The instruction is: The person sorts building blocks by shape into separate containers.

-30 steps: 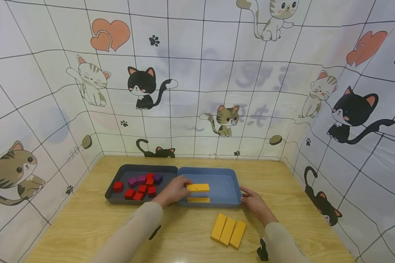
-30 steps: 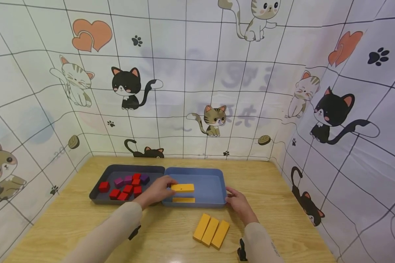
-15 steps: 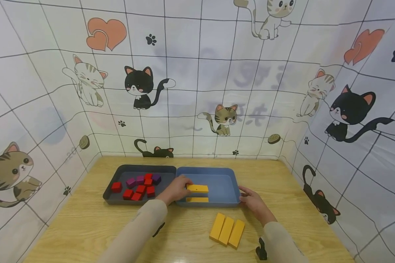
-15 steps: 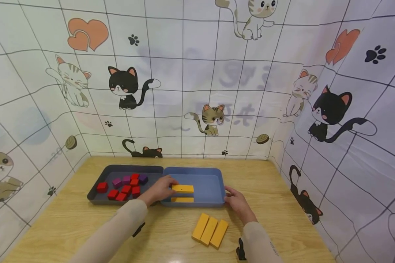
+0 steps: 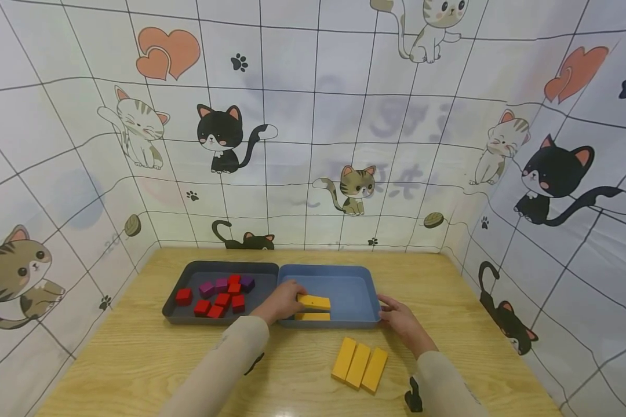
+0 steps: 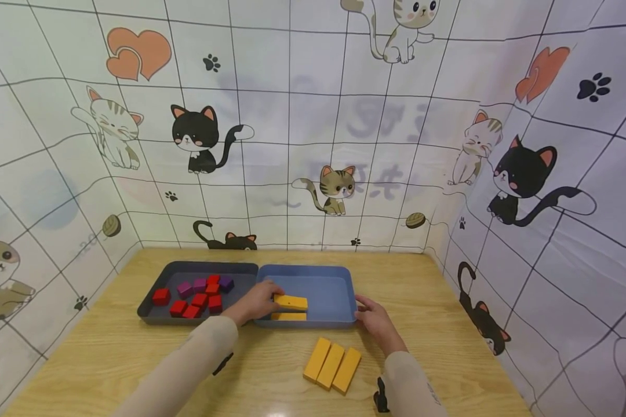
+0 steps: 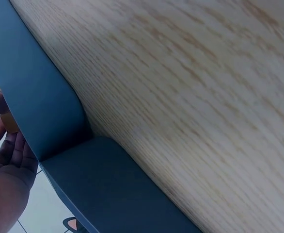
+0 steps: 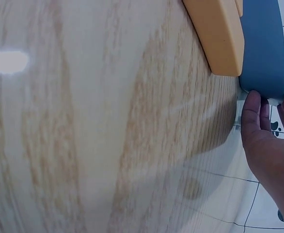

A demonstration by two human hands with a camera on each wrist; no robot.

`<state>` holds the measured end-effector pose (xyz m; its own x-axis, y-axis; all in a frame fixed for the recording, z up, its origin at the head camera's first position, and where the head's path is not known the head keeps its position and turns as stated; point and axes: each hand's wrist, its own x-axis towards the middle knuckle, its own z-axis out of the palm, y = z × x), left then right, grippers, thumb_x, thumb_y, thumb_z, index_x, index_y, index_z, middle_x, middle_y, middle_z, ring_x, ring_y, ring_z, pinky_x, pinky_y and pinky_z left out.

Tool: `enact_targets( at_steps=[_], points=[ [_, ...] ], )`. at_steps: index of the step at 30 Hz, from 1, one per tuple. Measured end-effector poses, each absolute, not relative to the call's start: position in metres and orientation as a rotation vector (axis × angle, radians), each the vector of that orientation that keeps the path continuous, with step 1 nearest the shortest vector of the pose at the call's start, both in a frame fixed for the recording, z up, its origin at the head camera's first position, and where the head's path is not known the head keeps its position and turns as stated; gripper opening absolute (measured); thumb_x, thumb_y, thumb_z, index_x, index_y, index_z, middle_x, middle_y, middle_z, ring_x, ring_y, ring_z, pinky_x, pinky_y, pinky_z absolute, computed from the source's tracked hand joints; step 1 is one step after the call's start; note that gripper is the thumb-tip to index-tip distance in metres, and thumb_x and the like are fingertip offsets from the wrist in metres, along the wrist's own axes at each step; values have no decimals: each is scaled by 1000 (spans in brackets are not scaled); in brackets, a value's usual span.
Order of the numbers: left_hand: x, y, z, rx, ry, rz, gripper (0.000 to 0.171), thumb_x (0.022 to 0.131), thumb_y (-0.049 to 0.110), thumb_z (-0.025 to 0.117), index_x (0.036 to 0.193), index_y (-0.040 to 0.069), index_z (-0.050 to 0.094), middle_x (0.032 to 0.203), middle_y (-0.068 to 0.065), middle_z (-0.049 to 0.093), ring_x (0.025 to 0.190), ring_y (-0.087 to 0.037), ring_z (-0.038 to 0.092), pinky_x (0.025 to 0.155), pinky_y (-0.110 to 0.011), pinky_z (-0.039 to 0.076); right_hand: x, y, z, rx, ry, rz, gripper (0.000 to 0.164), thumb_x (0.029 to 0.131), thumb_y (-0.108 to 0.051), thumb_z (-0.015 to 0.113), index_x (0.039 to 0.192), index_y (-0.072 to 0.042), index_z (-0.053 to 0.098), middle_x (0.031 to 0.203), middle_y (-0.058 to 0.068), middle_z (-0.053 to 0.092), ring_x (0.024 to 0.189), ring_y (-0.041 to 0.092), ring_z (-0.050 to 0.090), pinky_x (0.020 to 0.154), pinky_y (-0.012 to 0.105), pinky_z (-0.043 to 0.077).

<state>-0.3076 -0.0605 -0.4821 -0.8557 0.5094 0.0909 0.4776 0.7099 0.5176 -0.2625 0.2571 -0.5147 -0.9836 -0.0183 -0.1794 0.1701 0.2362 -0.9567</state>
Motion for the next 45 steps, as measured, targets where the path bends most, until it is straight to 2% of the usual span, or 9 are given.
enact_targets(
  at_steps=[6,13,16,29,37,45],
  points=[
    [-309,-62,-487,832,2854,785,29,84,3,73,112,-3,71,105,-12,60,87,-22,56,83,-41,51,-262,257,-515,155,2344,-1847,52,98,6,45,150,5,36,141,36,41,123,42,49,103,51,41],
    [-309,-65,-488,845,2831,789,29,88,4,69,116,-3,69,112,-15,62,103,-32,60,89,-47,50,-262,257,-515,156,2333,-1857,52,99,6,44,150,5,35,141,35,41,123,41,49,103,51,41],
    [-308,-65,-487,846,2827,803,28,90,4,67,117,-1,69,114,-14,63,105,-31,60,90,-47,50,-262,257,-515,153,2326,-1868,53,98,7,44,150,5,35,141,36,41,123,41,50,103,51,41],
    [-295,-59,-481,903,2821,933,32,92,12,69,121,-3,66,114,-18,62,103,-31,59,88,-48,50,-263,255,-513,171,2323,-1859,53,98,8,43,150,6,34,143,37,38,126,44,47,105,53,39],
    [-283,-62,-483,886,2793,988,36,94,17,68,125,-2,63,116,-16,61,104,-30,58,90,-47,49,-264,256,-516,158,2319,-1862,52,99,7,43,150,6,34,143,37,38,126,44,47,105,53,39],
    [-269,-62,-488,980,2784,1012,33,92,17,71,118,-2,66,109,-13,62,97,-27,58,85,-42,50,-265,258,-517,160,2307,-1867,53,98,8,43,150,6,34,145,38,36,128,45,45,106,53,38]
  ],
)
